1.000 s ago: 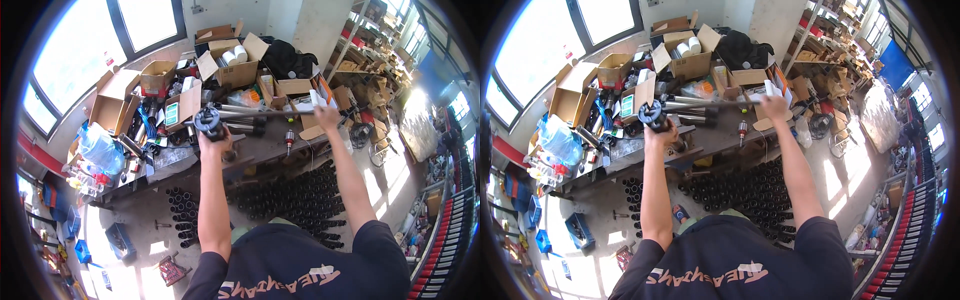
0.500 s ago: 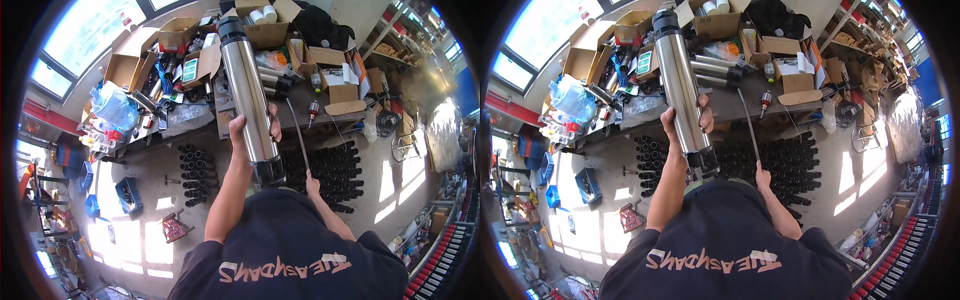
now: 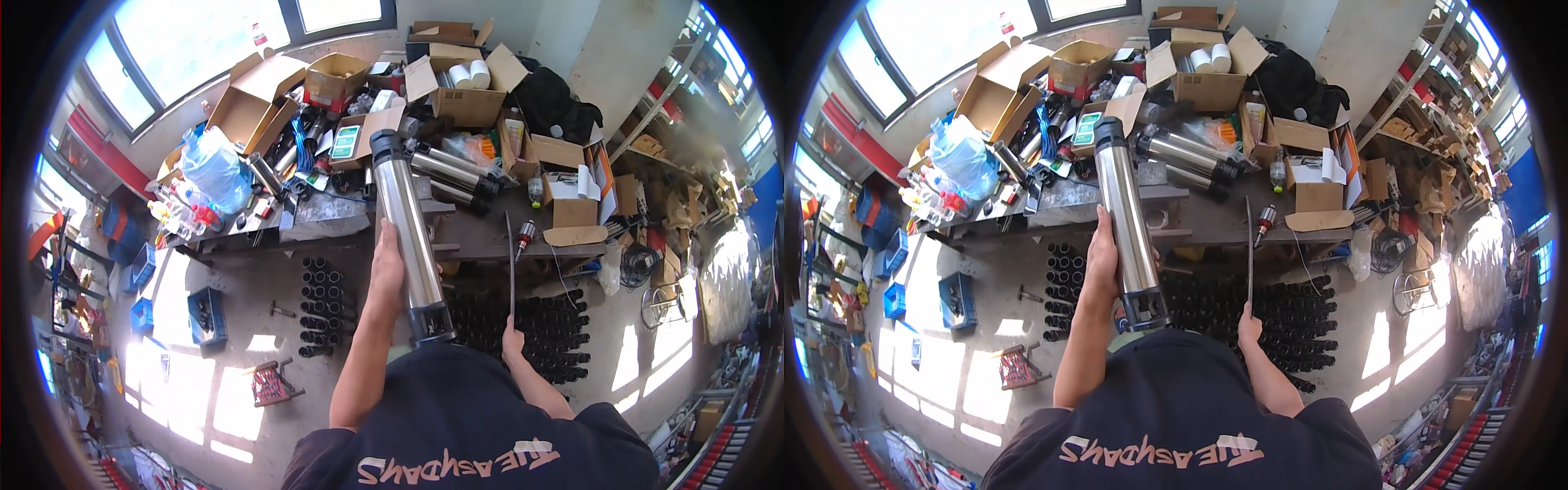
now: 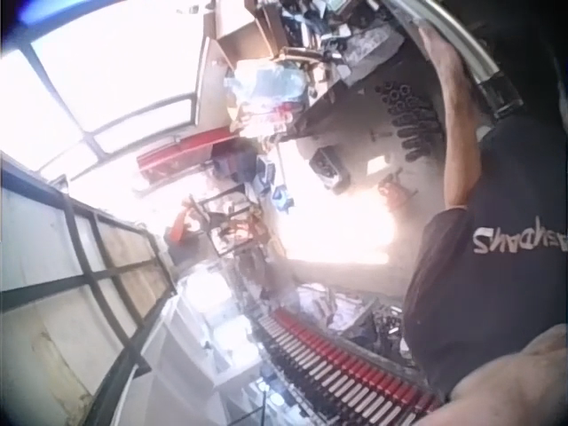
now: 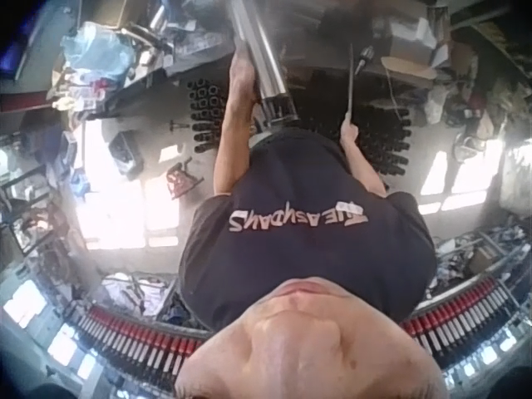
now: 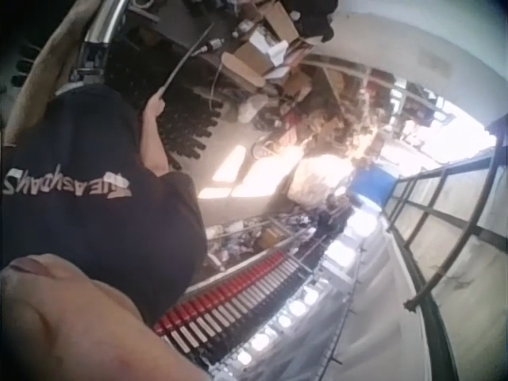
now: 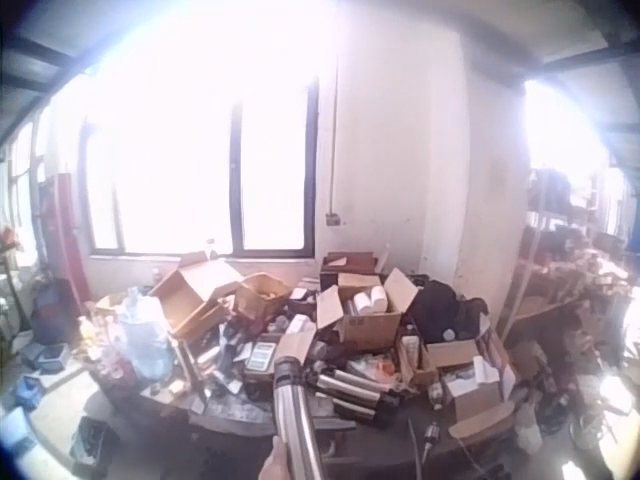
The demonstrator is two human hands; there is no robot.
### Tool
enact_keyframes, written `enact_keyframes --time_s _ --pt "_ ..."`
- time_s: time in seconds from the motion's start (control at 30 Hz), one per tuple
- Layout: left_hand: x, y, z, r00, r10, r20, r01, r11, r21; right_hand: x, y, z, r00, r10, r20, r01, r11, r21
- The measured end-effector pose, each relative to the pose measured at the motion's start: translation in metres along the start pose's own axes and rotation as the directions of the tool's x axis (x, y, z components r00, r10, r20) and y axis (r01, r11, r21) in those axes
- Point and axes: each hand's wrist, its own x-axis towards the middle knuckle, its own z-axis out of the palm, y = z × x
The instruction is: The person assembles metal cylinders at a workbench by fitting end caps onto the cylinders and tightening them using a long metal bar.
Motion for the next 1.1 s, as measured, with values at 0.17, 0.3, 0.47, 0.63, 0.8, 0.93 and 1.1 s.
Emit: enact_keyframes --time_s 0.17,0.3,0.47,0.63,0.8,0.93,1.1 --pt "-0.002 0.011 0.007 0.999 -0.028 0.034 0.030 0.999 -0.033 0.097 -0.016 0.041 0.971 -0.087 0.221 -0.002 0.929 0.370" --pt "-0.005 0.007 -0.010 0.948 0.063 0.313 0.078 0.904 -0.419 0.080 -0.077 0.068 0.837 -0.018 0.546 -0.261 0.865 0.428" --pt "-0.005 0.017 0.001 0.920 0.110 0.377 0.047 0.922 -0.384 0.095 -0.057 0.065 0.799 -0.004 0.601 -0.271 0.891 0.365" --pt "0.001 0.001 -0.062 0.849 0.287 0.443 0.049 0.792 -0.608 0.052 -0.020 0.056 0.880 0.015 0.474 -0.144 0.961 0.237" --pt "0.006 -0.021 -0.044 0.966 0.080 0.247 0.024 0.920 -0.390 0.061 0.041 0.003 0.901 0.073 0.428 -0.089 0.996 0.018" --pt "-0.005 -0.015 -0.031 0.986 0.056 0.157 0.008 0.924 -0.383 0.057 0.069 -0.019 0.909 0.076 0.409 -0.014 0.988 -0.154" --pt "-0.004 0.001 -0.028 0.986 0.004 0.166 0.073 0.888 -0.454 0.058 0.088 -0.016 0.882 0.099 0.461 -0.016 0.983 -0.181"
